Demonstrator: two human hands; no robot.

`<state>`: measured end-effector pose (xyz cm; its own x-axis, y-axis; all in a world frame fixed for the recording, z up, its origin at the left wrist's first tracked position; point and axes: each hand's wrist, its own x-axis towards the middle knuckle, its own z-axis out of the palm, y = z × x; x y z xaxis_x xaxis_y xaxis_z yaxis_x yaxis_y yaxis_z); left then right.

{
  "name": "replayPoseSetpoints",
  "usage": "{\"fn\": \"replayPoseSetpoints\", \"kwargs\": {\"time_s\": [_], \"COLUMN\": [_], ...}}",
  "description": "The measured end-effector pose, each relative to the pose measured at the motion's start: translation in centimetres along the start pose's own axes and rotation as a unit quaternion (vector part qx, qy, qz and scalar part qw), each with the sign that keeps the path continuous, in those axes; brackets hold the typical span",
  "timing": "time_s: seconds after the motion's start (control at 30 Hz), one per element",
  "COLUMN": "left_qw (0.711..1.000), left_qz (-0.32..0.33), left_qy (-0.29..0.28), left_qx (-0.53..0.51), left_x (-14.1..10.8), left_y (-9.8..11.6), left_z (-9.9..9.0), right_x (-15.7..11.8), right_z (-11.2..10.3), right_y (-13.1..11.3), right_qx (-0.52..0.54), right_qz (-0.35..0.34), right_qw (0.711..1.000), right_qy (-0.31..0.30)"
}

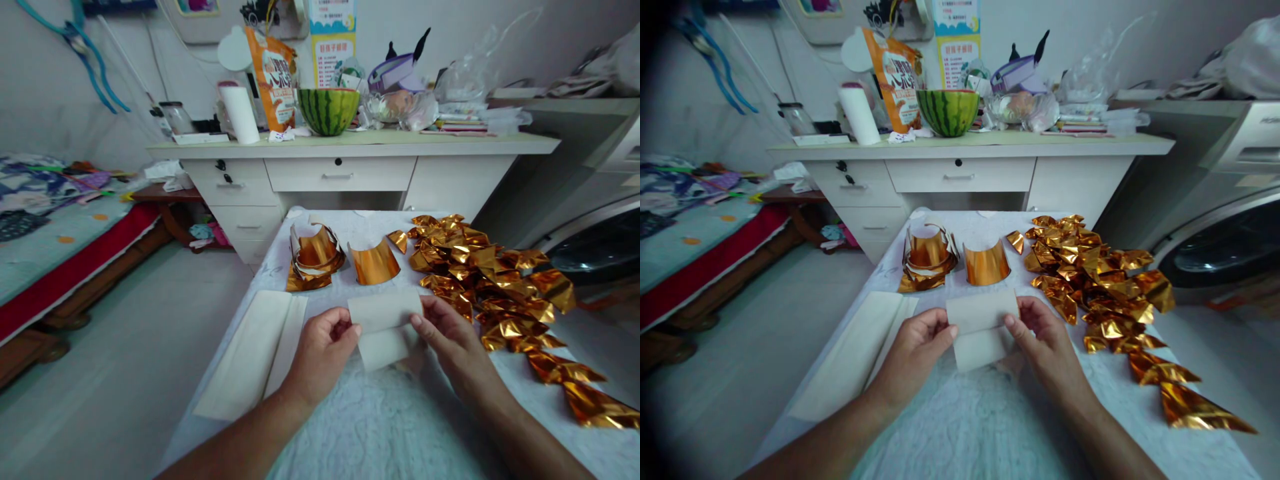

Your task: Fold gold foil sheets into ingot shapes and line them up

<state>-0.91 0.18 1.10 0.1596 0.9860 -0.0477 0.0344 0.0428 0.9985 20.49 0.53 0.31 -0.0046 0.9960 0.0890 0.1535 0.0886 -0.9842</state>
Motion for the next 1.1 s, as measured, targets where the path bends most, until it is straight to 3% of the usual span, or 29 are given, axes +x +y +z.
{"fn": "replayPoseSetpoints", "kwargs": {"time_s": [0.17, 0.47, 0.6, 0.8, 0.93, 1.1], "left_qw": [1.0, 0.991, 0.961, 0.894, 0.867, 0.857], "left_qz": [-0.013, 0.022, 0.045, 0.095, 0.114, 0.157], "left_qy": [-0.009, 0.047, 0.062, -0.014, -0.044, 0.002], "left_qx": [-0.015, 0.12, 0.266, 0.437, 0.482, 0.491], "left_x": [0.1, 0.7, 0.6, 0.5, 0.5, 0.4], "left_y": [-0.3, -1.3, -1.6, -1.0, -0.7, -0.9], "left_z": [-0.1, 0.0, 0.1, 0.2, 0.2, 0.2], "right_x": [0.0, -0.1, -0.1, 0.0, 0.2, 0.6], "right_z": [0.5, 1.2, 1.7, 1.7, 1.6, 1.5], "right_y": [-0.1, 0.8, 0.8, 1.1, 1.6, 2.2], "right_qx": [0.081, -0.105, -0.223, -0.34, -0.386, -0.423], "right_qz": [0.08, 0.0, -0.03, -0.08, -0.126, -0.15], "right_qw": [0.993, 0.994, 0.973, 0.937, 0.914, 0.893], "right_qy": [-0.016, 0.021, 0.058, 0.025, -0.007, -0.024]}}
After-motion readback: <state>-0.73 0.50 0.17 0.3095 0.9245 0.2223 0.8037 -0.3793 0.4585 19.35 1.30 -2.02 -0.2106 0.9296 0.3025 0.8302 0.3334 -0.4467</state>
